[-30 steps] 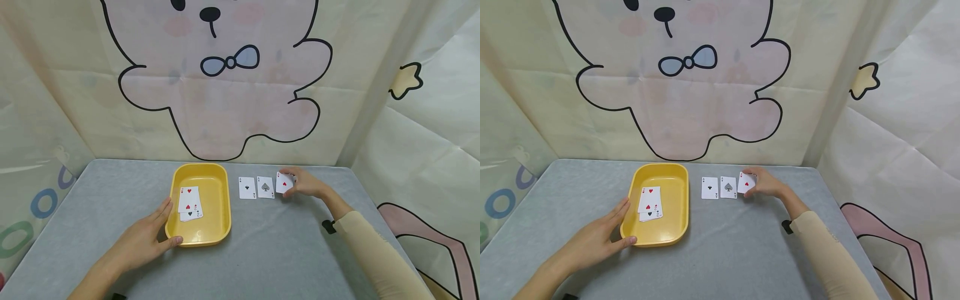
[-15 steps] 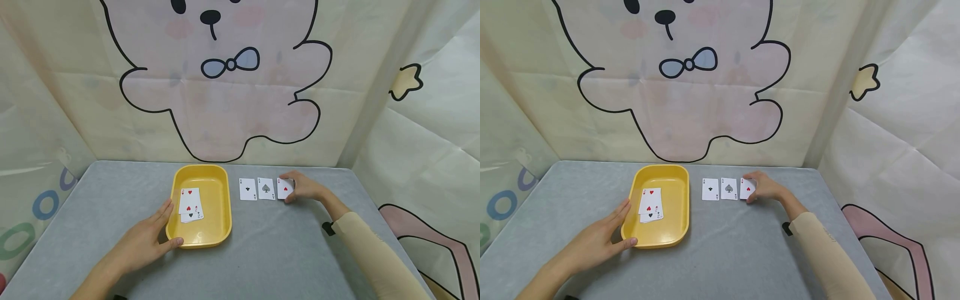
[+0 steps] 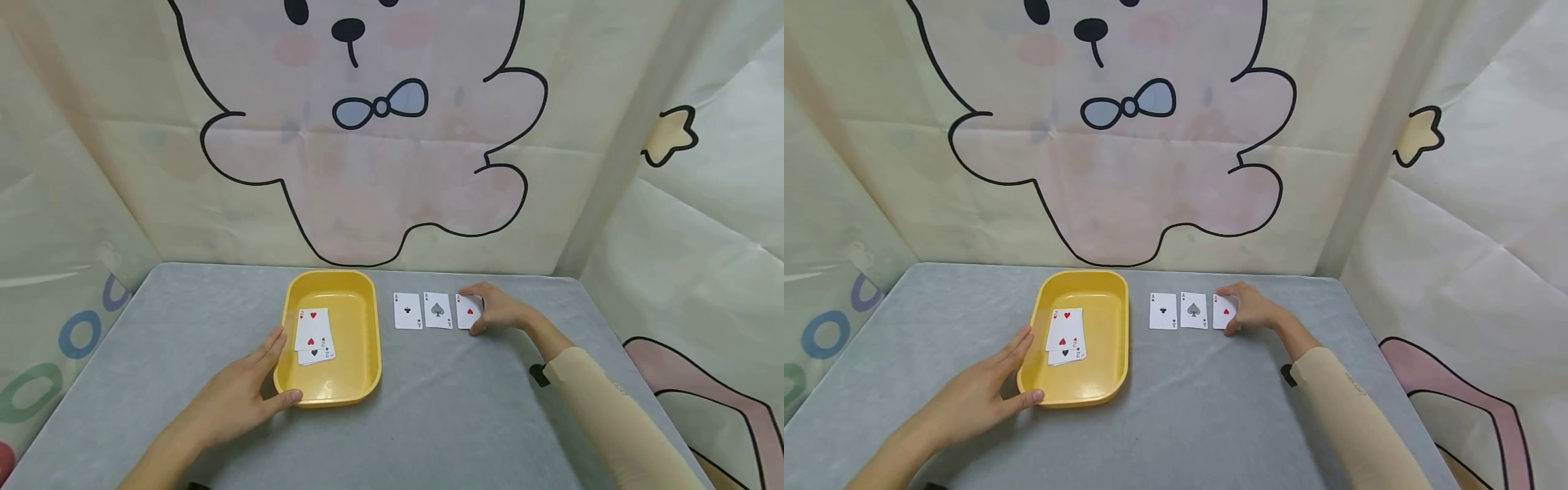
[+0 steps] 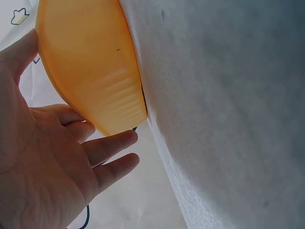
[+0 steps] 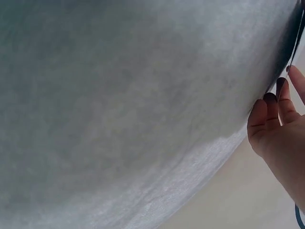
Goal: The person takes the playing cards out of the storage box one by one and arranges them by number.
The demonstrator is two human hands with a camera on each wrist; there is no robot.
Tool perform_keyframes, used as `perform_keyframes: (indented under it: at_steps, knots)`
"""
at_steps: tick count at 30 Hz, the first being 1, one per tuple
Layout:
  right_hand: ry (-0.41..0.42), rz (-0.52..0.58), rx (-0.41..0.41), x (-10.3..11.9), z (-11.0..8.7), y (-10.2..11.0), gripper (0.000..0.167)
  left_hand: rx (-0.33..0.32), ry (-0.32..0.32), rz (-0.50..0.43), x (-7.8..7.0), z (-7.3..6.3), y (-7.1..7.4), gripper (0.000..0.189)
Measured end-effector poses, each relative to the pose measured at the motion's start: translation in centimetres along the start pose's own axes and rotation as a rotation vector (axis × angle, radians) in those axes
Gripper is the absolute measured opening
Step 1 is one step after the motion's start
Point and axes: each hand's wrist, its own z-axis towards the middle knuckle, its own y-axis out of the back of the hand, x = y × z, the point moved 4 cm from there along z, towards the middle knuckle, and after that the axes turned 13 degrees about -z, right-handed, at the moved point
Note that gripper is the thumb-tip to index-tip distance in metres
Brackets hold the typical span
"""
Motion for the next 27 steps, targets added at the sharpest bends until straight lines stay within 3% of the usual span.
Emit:
perform_keyframes:
  at_steps: [13,17,27]
  knots:
    - [0.02,-0.08,0.0,-0.1,0.2,-0.2,0.093,-0.009,0.004,-0.004,-0.1,-0.2,-0.1,0.101]
    - [0.036,-0.038,-0.024,0.2,0.1,0.1,0.094,-0.001,0.006,-0.005,-0.1,-0.1,-0.1,0.102]
    - [0.028,0.1,-0.099,2.4,-0.6,2.9,0.075,-0.001,0.009,-0.005,0.0,0.0,0.0,0.102]
